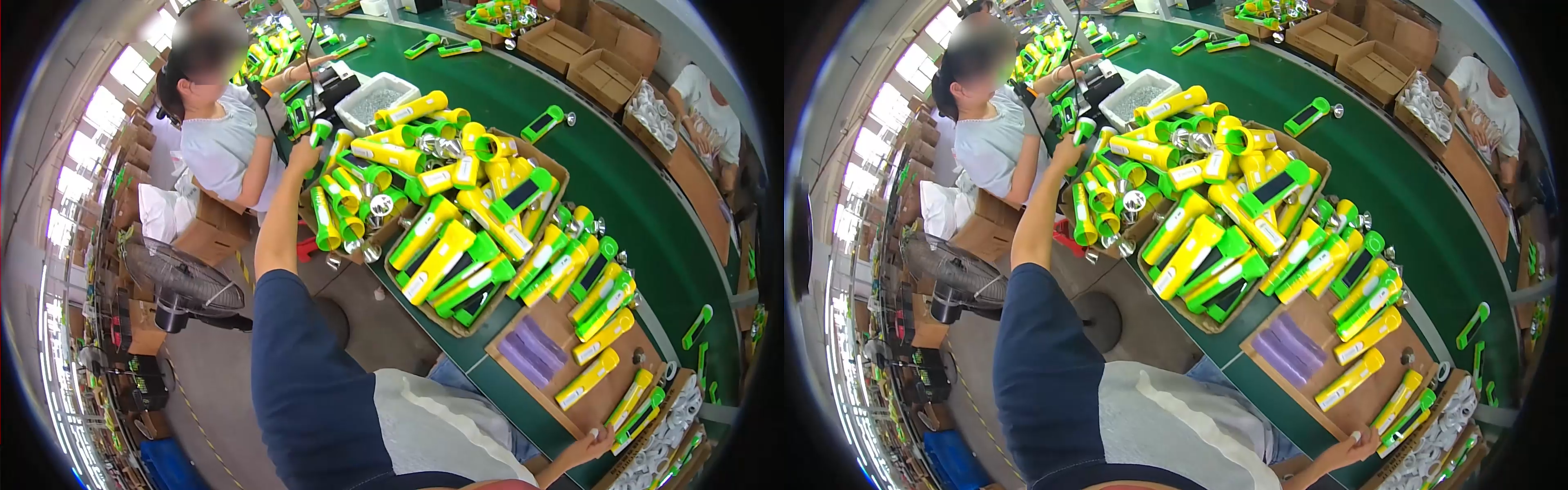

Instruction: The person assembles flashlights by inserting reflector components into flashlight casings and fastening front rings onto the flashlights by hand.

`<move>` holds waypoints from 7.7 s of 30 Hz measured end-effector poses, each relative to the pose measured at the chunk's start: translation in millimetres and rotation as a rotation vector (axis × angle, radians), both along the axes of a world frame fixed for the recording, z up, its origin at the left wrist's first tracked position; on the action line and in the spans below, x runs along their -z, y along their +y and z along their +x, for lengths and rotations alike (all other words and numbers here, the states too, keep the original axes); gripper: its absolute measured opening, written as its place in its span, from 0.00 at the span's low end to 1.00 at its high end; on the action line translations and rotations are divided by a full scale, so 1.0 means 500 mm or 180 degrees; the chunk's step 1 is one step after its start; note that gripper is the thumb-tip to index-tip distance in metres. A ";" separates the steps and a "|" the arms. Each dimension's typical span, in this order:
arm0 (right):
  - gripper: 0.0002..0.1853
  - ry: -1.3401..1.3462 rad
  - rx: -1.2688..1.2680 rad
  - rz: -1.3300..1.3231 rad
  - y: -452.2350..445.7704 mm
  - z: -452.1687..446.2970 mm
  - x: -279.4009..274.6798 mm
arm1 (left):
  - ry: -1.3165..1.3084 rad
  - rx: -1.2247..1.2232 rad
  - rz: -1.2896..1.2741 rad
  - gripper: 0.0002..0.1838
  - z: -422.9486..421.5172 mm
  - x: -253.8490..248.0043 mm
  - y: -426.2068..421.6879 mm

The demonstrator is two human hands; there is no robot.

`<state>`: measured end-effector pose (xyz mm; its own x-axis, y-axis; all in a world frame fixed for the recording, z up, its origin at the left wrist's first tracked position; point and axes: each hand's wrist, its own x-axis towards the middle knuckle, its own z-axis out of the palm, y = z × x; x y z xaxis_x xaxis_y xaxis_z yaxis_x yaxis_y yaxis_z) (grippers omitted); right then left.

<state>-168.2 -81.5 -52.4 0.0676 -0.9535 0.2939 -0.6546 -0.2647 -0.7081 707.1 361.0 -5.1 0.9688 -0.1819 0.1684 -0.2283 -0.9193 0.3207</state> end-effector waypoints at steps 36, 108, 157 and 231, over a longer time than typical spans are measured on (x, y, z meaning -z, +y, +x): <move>0.29 -0.3026 -0.1714 0.2217 0.034 0.172 -0.145 | 0.3451 0.3346 -0.2800 0.28 -1.248 -0.154 -0.596; 0.07 -0.1858 -0.4829 -0.0317 -0.171 0.155 -0.349 | 0.1877 0.3679 -0.2771 0.32 -1.314 -0.205 -0.668; 0.21 -0.0335 -0.5260 0.0306 0.066 0.120 -0.232 | 0.2776 0.3159 -0.3332 0.32 -1.373 -0.033 -0.455; 0.06 -0.1875 -0.1145 0.0056 -0.335 -0.159 -0.154 | 0.3269 0.4005 -0.3999 0.28 -1.479 0.069 -0.711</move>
